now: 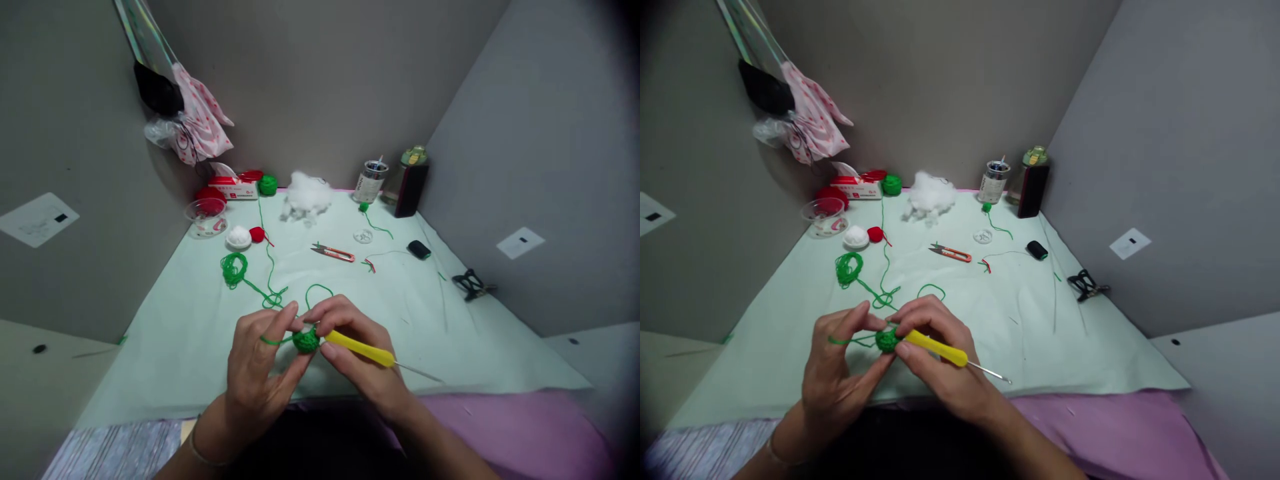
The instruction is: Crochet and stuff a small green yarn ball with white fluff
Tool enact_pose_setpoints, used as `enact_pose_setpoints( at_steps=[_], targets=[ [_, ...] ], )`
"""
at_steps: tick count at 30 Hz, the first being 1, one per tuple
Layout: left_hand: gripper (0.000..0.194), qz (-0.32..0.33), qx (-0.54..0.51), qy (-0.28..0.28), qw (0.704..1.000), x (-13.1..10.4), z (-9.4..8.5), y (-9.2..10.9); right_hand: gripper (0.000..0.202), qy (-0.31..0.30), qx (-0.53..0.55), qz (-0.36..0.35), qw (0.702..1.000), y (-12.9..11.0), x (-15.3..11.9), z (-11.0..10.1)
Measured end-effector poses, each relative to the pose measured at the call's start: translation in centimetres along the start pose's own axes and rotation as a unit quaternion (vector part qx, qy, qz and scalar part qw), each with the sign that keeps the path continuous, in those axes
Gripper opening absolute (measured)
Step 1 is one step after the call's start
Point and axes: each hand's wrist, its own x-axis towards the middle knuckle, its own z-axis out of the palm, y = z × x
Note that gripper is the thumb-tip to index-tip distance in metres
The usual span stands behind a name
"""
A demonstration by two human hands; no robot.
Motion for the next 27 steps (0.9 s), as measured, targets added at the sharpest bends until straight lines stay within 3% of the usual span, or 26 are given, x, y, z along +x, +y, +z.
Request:
enact_pose_setpoints(
  at_steps=[6,9,13,15,22,27],
  targets=[
    [0.087,0.011,0.025,-0.009,1.0,0.1,-0.3,0.4,0.031,0.037,-0.13,-0.087,0.987,0.0,-0.7,0.6],
    [0.084,-0.072,-0.059,-0.006,0.996,-0.6,0.7,0.7,0.037,0.085,-0.172,-0.126,0.973,0.0,-1.2,0.7],
    [0.082,-0.257,-0.214,-0.016,0.942,-1.8,1.8,1.4,0.04,0.094,-0.16,-0.135,0.973,0.2,-1.6,0.6],
    [0.082,-0.312,-0.263,-0.022,0.913,-2.0,1.8,1.7,0.039,0.085,-0.142,-0.129,0.978,0.3,-1.7,0.4],
    [0.072,-0.394,-0.386,0.013,0.834,-0.7,1.2,2.2,0.034,0.082,-0.116,-0.106,0.984,0.2,-1.6,0.2],
    [0.067,-0.436,-0.394,0.027,0.809,-0.4,1.6,2.6,0.036,0.126,-0.162,-0.102,0.973,0.0,-1.9,0.6]
  ],
)
